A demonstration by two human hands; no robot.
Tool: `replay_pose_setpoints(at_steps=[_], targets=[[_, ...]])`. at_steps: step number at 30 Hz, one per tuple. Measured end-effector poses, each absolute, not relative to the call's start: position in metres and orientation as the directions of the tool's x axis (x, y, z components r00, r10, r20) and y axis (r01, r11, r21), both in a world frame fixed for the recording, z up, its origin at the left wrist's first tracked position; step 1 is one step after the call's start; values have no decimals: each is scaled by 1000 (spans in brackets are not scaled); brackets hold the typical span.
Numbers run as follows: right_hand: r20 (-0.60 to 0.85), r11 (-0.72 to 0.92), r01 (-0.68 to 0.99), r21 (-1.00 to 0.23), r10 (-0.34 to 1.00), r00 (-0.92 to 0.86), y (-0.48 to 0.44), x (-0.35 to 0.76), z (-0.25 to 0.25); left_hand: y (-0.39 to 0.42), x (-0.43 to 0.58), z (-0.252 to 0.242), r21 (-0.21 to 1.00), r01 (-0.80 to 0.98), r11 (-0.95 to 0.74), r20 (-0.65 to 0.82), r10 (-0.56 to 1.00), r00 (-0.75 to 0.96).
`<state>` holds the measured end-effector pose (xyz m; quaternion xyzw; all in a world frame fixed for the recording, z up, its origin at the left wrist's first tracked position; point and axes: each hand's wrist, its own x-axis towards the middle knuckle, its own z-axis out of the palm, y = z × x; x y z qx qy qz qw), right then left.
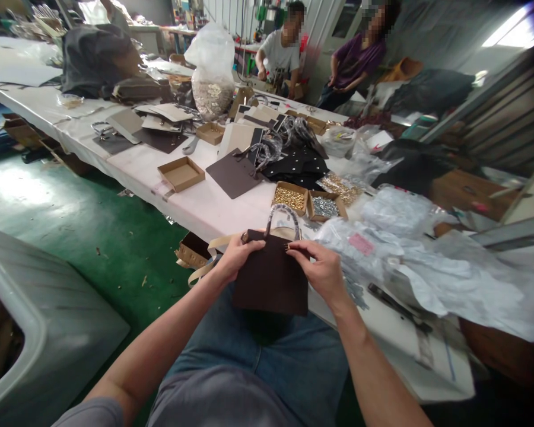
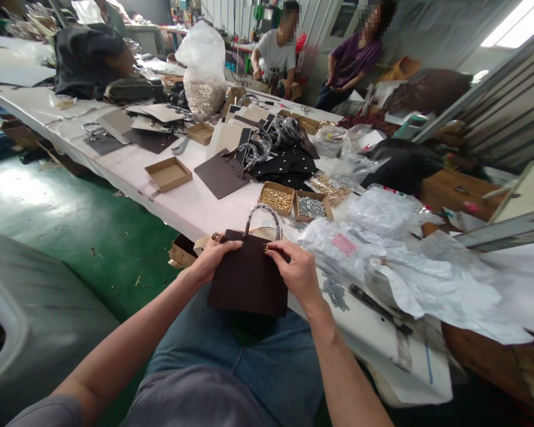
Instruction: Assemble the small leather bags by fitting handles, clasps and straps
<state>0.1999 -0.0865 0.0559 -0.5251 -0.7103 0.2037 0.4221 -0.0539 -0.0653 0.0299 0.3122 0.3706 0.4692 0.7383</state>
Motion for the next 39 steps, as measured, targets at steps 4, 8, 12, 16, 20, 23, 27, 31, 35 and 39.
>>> replay_pose_setpoints(at_steps=[4,8,12,16,20,23,27,31,35,39], targets=[[399,395,553,-733,909,-120,-89,198,53,-67,-52,33,786,-485,384,-274,919,283],[435,434,572,-696,889,-146,-91,198,49,-71,-51,36,779,-495,384,-274,919,283],[446,482,574,-662,869,-215,-90,200,45,-72,-52,37,769,-502,396,-280,915,292],[428,518,566,-641,854,-296,-89,201,45,-72,-50,33,751,-517,411,-321,911,259],[409,540,577,-612,841,-354,-88,201,47,-73,-48,29,744,-514,427,-367,904,220],[405,537,600,-593,843,-354,-89,199,48,-74,-46,29,744,-506,437,-383,899,214],[390,549,625,-555,835,-388,-91,197,46,-74,-47,30,746,-504,435,-378,900,218],[363,564,647,-513,825,-432,-90,198,44,-74,-48,31,755,-504,420,-350,908,232],[331,576,671,-466,817,-472,-88,198,44,-76,-48,30,768,-496,406,-329,914,238],[297,587,702,-403,809,-507,-87,197,45,-77,-49,29,782,-481,396,-314,917,245]])
